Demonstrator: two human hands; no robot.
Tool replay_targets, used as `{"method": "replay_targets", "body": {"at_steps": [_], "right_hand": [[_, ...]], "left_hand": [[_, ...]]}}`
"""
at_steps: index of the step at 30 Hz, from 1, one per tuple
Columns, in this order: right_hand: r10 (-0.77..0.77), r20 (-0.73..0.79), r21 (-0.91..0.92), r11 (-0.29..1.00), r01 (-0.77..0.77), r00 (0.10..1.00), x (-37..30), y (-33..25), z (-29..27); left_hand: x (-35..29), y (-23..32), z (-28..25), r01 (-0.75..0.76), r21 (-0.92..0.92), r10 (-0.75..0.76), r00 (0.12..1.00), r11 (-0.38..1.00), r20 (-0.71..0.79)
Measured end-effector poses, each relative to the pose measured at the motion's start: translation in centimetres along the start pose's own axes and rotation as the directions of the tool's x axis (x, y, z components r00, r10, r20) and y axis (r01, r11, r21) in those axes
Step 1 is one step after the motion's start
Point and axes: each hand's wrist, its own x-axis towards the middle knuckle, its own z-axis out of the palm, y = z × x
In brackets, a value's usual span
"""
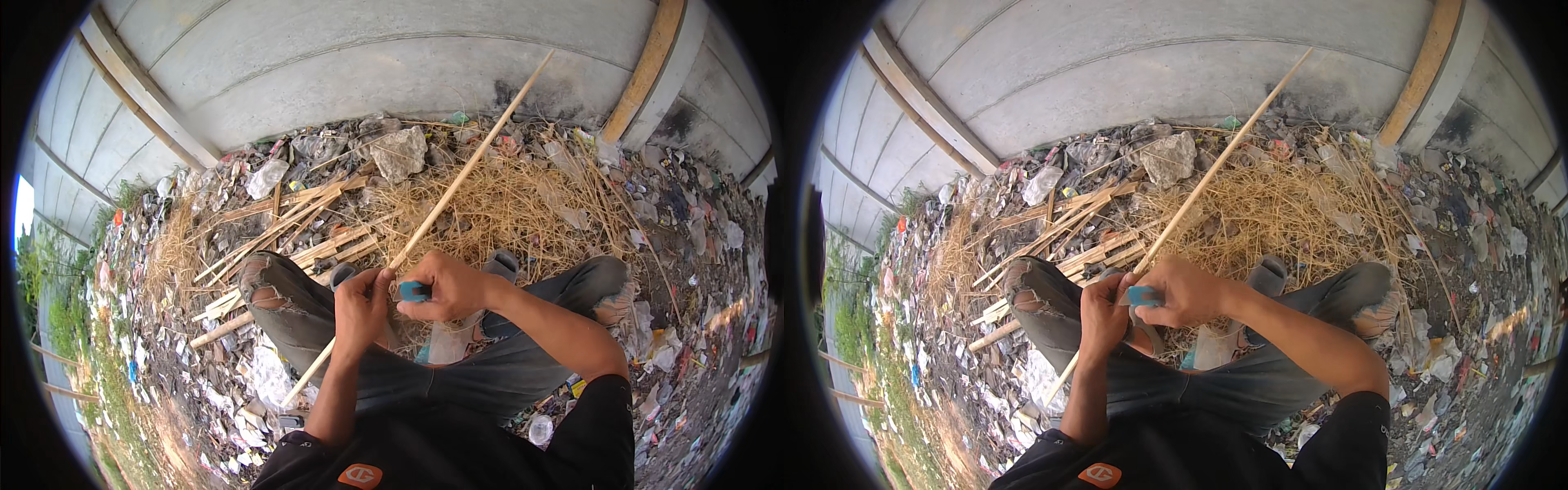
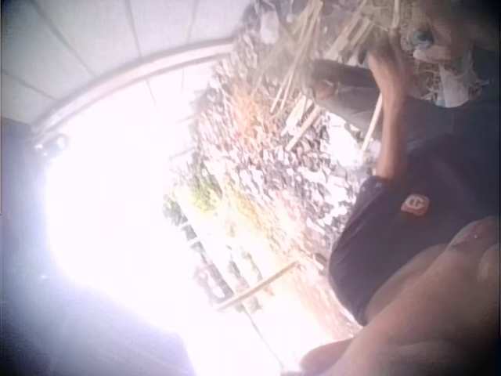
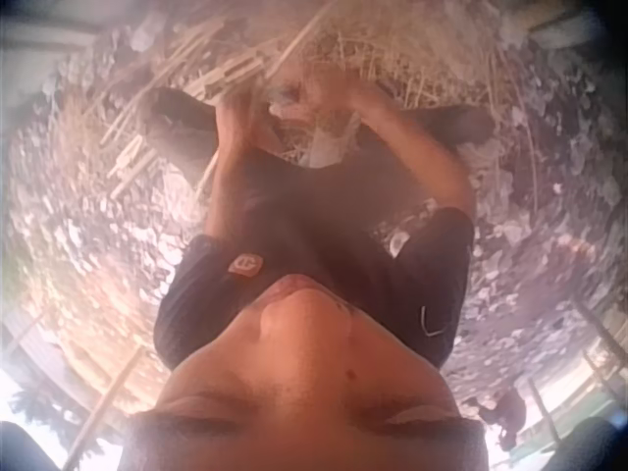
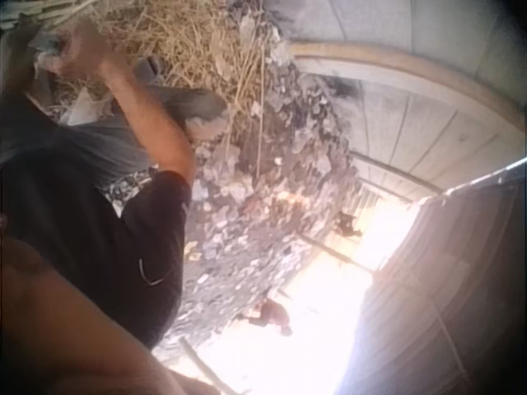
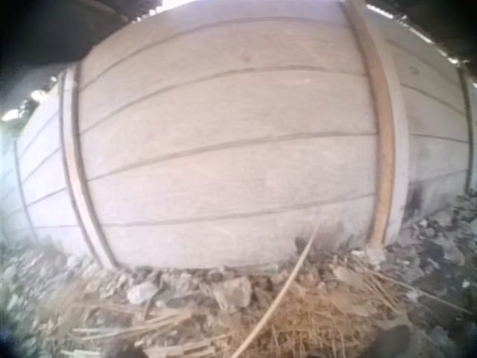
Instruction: The person sits on the ground and uses a utility knife to shave the surface of a long bamboo stick. They hold the stick with their left hand and scrape the blade along its length with their right hand, removing thin strips of wood.
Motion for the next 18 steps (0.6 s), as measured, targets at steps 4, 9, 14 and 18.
{"method": "replay_targets", "body": {"at_steps": [4, 9, 14, 18], "right_hand": [[0.078, 0.127, -0.007, 0.997, -0.078, 0.989, 0.5, -1.8, -0.1], [-0.043, -0.445, -0.481, 0.854, -0.198, 0.894, 0.1, -0.2, -4.8], [-0.003, -0.628, -0.603, 0.634, -0.484, 0.778, 0.0, -0.7, -7.7], [-0.027, -0.631, -0.614, 0.629, -0.477, 0.776, 0.0, -0.2, -7.7]], "left_hand": [[0.8, -1.5, -0.4, 0.05, -0.15, -0.051, 0.999, 0.987, 0.001], [0.3, 0.3, -1.9, 0.118, -0.126, -0.117, 0.993, 0.985, 0.02], [0.2, 0.7, -1.7, 0.075, -0.085, -0.073, 0.997, 0.994, 0.033], [0.2, 0.9, -1.4, 0.1, -0.092, -0.095, 0.994, 0.991, 0.057]]}}
